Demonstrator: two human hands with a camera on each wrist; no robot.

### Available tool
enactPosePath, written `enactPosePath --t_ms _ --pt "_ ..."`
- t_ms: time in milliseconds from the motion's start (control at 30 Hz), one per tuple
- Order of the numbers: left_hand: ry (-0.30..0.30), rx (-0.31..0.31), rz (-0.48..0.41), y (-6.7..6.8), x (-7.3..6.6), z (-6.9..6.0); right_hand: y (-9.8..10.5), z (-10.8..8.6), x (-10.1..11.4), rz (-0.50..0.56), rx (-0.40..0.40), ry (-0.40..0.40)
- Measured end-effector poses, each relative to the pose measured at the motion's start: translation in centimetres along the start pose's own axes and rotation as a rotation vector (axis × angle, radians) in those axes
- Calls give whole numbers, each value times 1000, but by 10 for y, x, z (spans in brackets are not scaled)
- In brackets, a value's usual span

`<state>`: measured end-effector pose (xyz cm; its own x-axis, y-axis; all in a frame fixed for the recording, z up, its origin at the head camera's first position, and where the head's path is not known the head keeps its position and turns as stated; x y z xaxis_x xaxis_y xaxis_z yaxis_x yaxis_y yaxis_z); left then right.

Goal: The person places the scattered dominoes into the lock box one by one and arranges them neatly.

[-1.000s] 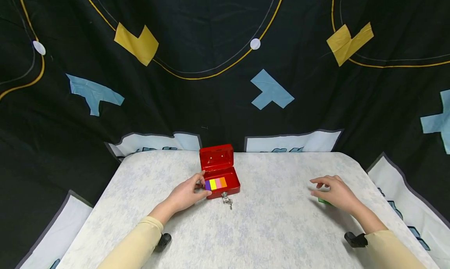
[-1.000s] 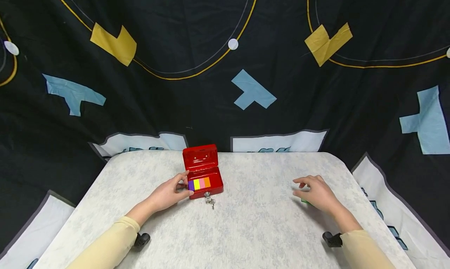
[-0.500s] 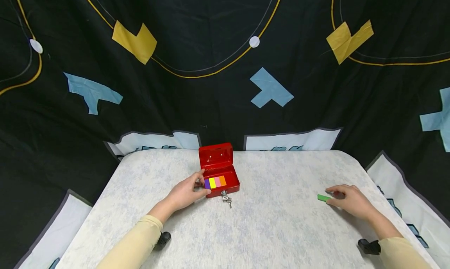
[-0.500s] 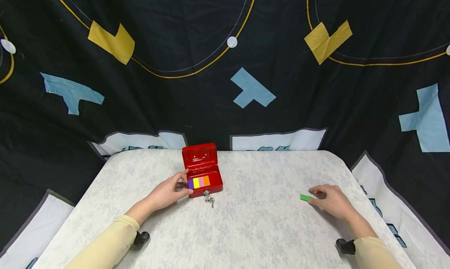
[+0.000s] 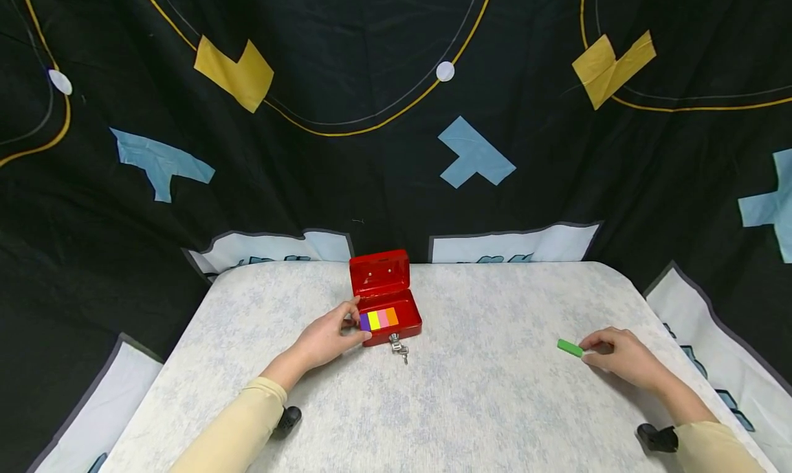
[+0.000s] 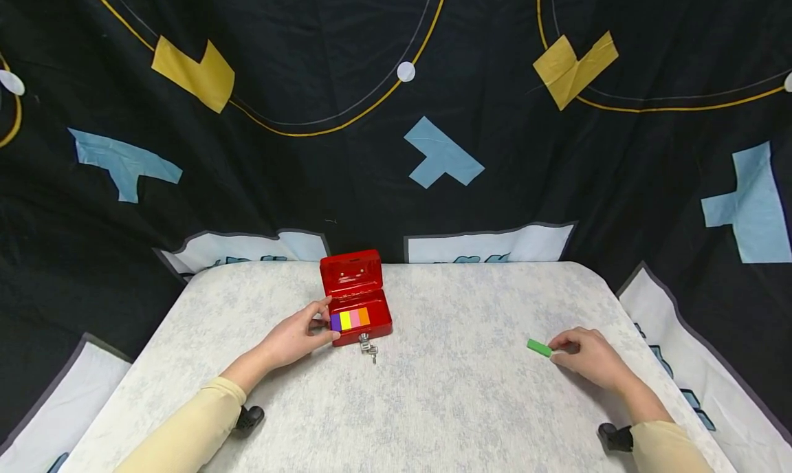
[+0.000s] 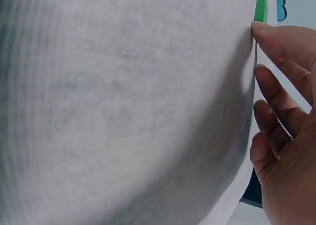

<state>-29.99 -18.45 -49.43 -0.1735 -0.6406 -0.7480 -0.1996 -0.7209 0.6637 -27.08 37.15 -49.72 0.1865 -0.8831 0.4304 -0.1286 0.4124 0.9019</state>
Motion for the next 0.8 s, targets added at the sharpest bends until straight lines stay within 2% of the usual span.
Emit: enactPosePath --t_ms 233,400,600,800 --pt "5 0 7 0 0 0 -8 3 8 64 5 57" --pt "3 1 3 0 -1 0 -12 9 13 83 12 69" --pt "3 3 9 1 -2 -1 -14 14 18 78 18 101" --pt "-2 -3 11 0 -1 0 -16 17 18 76 -6 94"
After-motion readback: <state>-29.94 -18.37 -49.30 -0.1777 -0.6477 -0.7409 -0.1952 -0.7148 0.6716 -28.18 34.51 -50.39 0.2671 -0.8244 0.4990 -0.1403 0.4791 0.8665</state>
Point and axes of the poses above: each hand's wrist, its own z-axis towards the middle knuckle, its own y-axis out of the back of the hand, x = y × z, the point moved 5 cm from there along z, towards the middle knuckle, and after that the axes turned 9 degrees about -z, right-handed, at the moved point
